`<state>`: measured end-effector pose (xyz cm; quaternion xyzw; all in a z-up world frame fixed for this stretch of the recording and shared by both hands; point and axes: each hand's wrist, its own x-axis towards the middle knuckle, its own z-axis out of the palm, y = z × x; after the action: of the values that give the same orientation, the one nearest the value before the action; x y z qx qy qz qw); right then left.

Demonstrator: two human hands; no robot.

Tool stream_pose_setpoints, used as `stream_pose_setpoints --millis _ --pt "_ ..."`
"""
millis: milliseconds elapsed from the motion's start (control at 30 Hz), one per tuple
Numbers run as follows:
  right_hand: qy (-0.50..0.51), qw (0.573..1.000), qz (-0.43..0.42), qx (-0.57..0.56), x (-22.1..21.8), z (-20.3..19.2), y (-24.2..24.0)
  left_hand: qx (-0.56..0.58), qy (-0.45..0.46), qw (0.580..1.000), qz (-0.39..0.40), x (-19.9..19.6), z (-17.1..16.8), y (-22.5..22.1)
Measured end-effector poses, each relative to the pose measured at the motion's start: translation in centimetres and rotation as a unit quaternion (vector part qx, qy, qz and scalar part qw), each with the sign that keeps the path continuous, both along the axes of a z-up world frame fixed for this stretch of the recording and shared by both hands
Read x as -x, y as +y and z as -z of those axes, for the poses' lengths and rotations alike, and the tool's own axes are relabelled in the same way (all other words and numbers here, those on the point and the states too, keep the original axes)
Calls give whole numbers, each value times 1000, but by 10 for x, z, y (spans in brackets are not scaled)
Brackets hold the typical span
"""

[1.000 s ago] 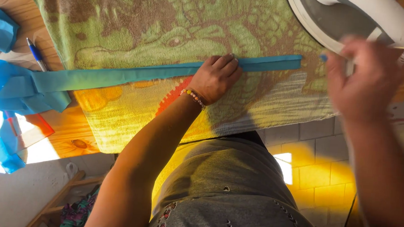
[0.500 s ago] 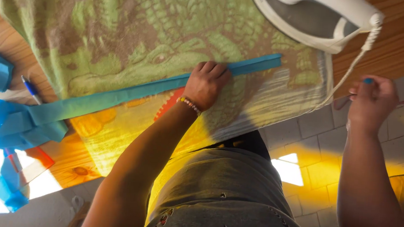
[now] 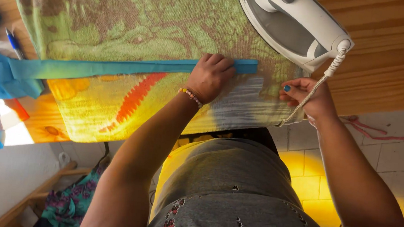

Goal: Positioning and ironing a blue fabric strip onto a patterned towel on a wooden table

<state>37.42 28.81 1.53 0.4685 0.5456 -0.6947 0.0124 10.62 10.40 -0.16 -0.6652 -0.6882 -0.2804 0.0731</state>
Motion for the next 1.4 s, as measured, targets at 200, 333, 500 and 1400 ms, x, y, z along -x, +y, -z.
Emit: stream_pose_setpoints --millis 200,333,500,1400 --pt "4 999 -14 42 -3 8 11 32 -16 999 -26 -5 -8 13" --pt "4 999 -28 44 -5 10 13 107 -15 993 -56 -15 -14 16" --pt "8 1000 -1 26 -20 15 18 205 -53 970 -116 -18 -15 22" --pt "53 970 38 235 18 -6 7 474 -206 856 28 -53 -73 90"
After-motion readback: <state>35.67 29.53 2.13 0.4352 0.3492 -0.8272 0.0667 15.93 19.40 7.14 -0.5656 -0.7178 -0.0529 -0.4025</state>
